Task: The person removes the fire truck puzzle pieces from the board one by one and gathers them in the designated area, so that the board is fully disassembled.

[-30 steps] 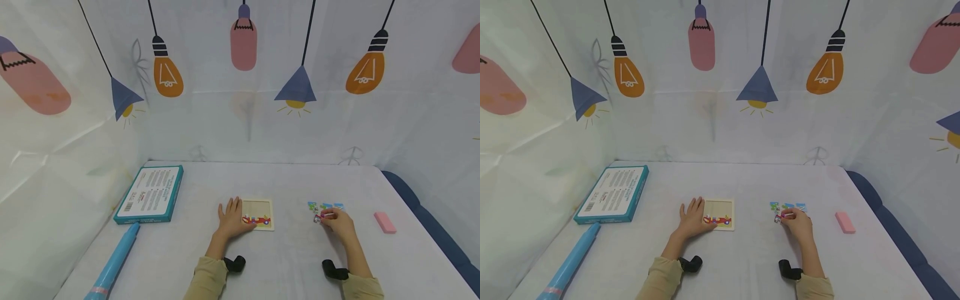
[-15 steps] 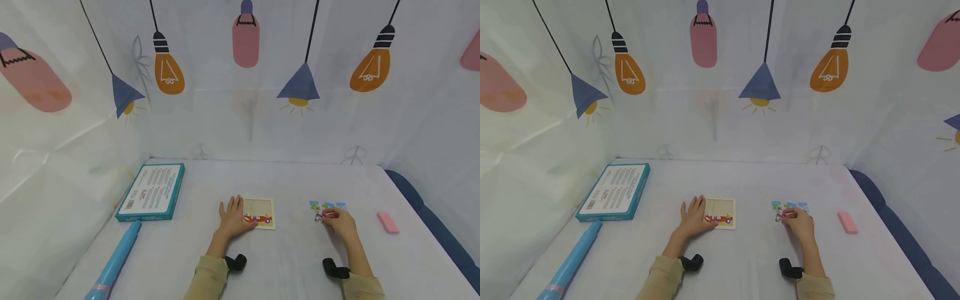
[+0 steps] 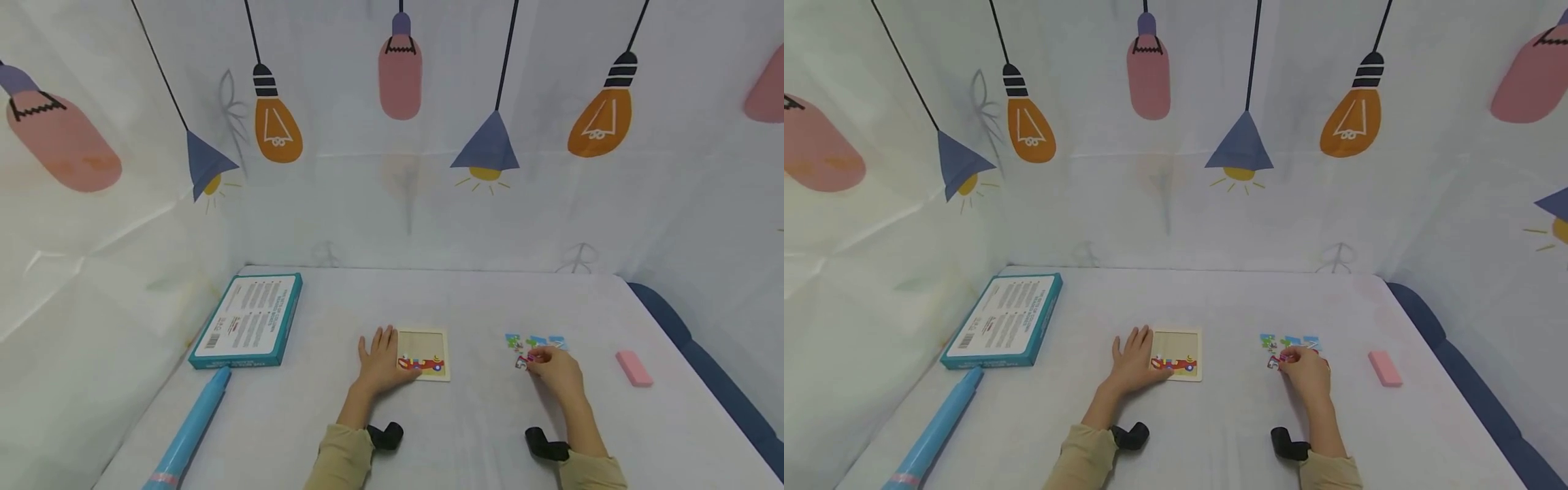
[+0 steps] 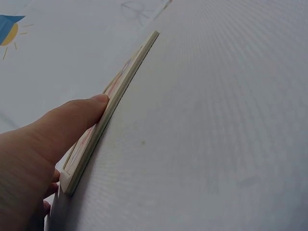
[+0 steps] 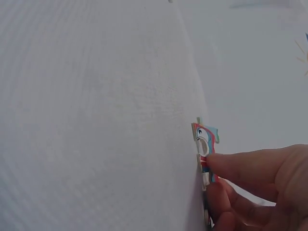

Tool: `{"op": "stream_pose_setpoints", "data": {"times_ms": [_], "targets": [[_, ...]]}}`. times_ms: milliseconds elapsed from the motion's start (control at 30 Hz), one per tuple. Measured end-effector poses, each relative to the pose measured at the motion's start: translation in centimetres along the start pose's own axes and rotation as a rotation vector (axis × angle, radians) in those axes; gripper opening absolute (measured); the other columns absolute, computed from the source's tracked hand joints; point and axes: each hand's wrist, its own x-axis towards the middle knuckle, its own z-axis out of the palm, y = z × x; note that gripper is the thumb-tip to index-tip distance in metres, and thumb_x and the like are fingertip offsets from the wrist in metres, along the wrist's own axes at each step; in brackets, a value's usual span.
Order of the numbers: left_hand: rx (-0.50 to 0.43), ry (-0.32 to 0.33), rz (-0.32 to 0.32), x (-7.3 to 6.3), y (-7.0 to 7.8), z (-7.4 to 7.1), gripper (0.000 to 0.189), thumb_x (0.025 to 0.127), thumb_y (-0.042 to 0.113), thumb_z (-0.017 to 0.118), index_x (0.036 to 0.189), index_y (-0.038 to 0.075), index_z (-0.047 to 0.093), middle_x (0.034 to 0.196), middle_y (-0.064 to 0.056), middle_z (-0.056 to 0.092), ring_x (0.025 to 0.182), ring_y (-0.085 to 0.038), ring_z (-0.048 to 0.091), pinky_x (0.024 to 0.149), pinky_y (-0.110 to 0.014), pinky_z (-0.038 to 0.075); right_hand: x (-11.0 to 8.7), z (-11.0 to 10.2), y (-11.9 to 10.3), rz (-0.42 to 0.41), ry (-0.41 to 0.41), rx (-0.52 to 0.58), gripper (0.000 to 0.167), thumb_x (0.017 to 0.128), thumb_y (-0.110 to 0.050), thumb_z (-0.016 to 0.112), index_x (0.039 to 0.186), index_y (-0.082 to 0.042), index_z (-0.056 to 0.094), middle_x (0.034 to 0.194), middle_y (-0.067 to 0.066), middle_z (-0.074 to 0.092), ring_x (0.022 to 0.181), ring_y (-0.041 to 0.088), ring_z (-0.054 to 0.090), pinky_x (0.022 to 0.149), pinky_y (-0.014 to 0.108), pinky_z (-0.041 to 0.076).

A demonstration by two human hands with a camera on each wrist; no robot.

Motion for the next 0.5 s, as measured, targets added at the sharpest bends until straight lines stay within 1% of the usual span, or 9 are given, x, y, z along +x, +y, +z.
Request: {"op": "stream_pose_setpoints", "data": {"times_ms": [167, 333, 500], "targets": [[-0.002, -0.008, -0.001, 0.08, 0.05, -0.02, 0.102, 0.070, 0.061, 0.066, 0.142, -0.001, 0.030, 0.149, -0.016, 0.027, 0.138, -0.033, 0.019, 0.104, -0.062, 0.003, 0.17, 0.16, 0.08, 0.008, -0.001, -0.025, 0.027, 0.078, -0.010, 0.066, 0.100, 0.006, 0.065, 0.080, 0.012, 0.063, 0.077, 0.027, 0.055, 0.063, 0.035, 0.039], [0.001, -0.011, -0.005, 0.04, 0.04, 0.07, 0.102, 0.070, 0.062, 0.066, 0.142, -0.001, 0.030, 0.149, -0.016, 0.027, 0.138, -0.033, 0.019, 0.104, -0.062, 0.003, 0.31, 0.33, 0.23, 0.009, 0.010, -0.045, 0.028, 0.076, -0.011, 0.067, 0.099, 0.006, 0.066, 0.077, 0.009, 0.061, 0.075, 0.026, 0.054, 0.062, 0.033, 0.037], [0.003, -0.001, -0.006, 0.00, 0.05, 0.05, 0.102, 0.070, 0.062, 0.066, 0.142, -0.001, 0.030, 0.149, -0.016, 0.027, 0.138, -0.033, 0.019, 0.104, -0.062, 0.004, 0.30, 0.26, -0.02, -0.005, 0.007, -0.038, 0.030, 0.078, -0.011, 0.067, 0.102, 0.007, 0.064, 0.081, 0.012, 0.060, 0.075, 0.025, 0.054, 0.060, 0.032, 0.037]]}}
